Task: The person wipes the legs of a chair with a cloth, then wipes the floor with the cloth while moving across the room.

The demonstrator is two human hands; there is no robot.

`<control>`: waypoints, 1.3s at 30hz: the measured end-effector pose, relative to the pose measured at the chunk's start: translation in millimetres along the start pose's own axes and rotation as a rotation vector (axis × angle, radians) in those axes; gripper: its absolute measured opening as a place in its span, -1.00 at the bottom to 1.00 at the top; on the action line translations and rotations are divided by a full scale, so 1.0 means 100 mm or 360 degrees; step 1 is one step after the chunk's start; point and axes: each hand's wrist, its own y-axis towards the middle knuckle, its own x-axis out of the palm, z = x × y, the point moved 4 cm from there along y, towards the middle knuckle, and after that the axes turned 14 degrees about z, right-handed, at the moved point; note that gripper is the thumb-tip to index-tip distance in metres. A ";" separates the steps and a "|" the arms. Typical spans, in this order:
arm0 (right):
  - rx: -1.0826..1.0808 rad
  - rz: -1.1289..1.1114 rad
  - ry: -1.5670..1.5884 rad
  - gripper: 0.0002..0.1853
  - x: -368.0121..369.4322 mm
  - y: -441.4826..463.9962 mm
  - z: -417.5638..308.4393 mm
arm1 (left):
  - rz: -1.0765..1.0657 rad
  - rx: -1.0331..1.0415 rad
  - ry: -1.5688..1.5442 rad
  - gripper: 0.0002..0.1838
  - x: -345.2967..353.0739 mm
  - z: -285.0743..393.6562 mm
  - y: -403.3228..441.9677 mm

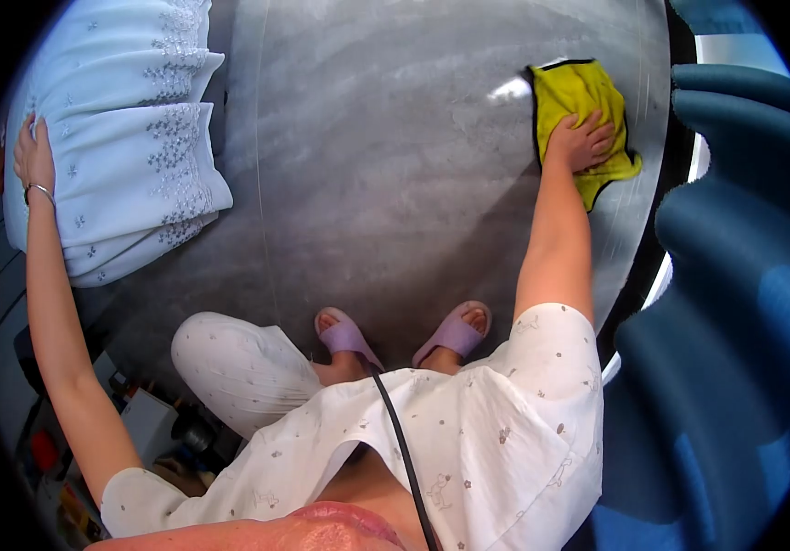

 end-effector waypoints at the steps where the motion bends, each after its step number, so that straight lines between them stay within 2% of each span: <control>1: 0.0275 0.0009 -0.0138 -0.36 0.09 0.07 -0.02 | 0.0013 -0.0009 0.0005 -0.41 -0.01 0.00 0.00; 3: 0.0705 0.0001 -0.0313 -0.33 0.20 0.17 -0.20 | -0.0017 0.0037 0.0022 -0.42 -0.02 0.00 -0.01; 6: 0.0754 0.0084 -0.0347 -0.31 0.36 0.27 -0.68 | -0.0023 0.0007 -0.0035 -0.42 -0.04 0.02 -0.03; 7: 0.0684 -0.0066 -0.0276 -0.30 0.39 0.28 -0.85 | -0.0018 0.0007 -0.0033 -0.42 -0.05 0.03 -0.02; 8: 0.0686 -0.0066 -0.0272 -0.30 0.37 0.27 -1.01 | -0.0011 0.0018 -0.0046 -0.42 -0.06 0.03 -0.03; 10: 0.0385 -0.0108 -0.0185 -0.31 0.39 0.28 -1.43 | 0.0002 0.0027 -0.0052 -0.43 -0.07 0.05 -0.02; 11: 0.0385 -0.0108 -0.0178 -0.31 0.38 0.23 -1.60 | -0.0015 0.0027 -0.0021 -0.43 -0.07 0.05 -0.03; 15: -0.0217 -0.0254 -0.0056 -0.30 0.27 -0.03 -2.45 | -0.0039 0.0012 -0.0007 -0.44 -0.10 0.08 -0.03; 19: -0.0680 -0.0396 0.0188 -0.32 -0.04 -0.58 -3.18 | -0.0031 0.0009 -0.0024 -0.43 -0.13 0.11 -0.04; 23: -0.1005 -0.0570 0.0626 -0.33 -0.51 -1.25 -3.57 | -0.0064 -0.0034 -0.0032 -0.43 -0.10 0.11 -0.03; 30: -0.1595 -0.0719 0.1113 -0.30 -1.29 -2.30 -3.43 | -0.0062 -0.0063 0.0022 -0.43 -0.12 0.14 -0.02; 35: -0.1874 -0.0920 0.1369 -0.29 -1.69 -2.80 -2.92 | -0.0071 -0.0095 0.0009 -0.43 -0.07 0.10 -0.02; 39: -0.2116 -0.1147 0.1559 -0.26 -1.85 -2.82 -2.36 | -0.0067 -0.0191 -0.0033 -0.40 -0.05 0.09 -0.03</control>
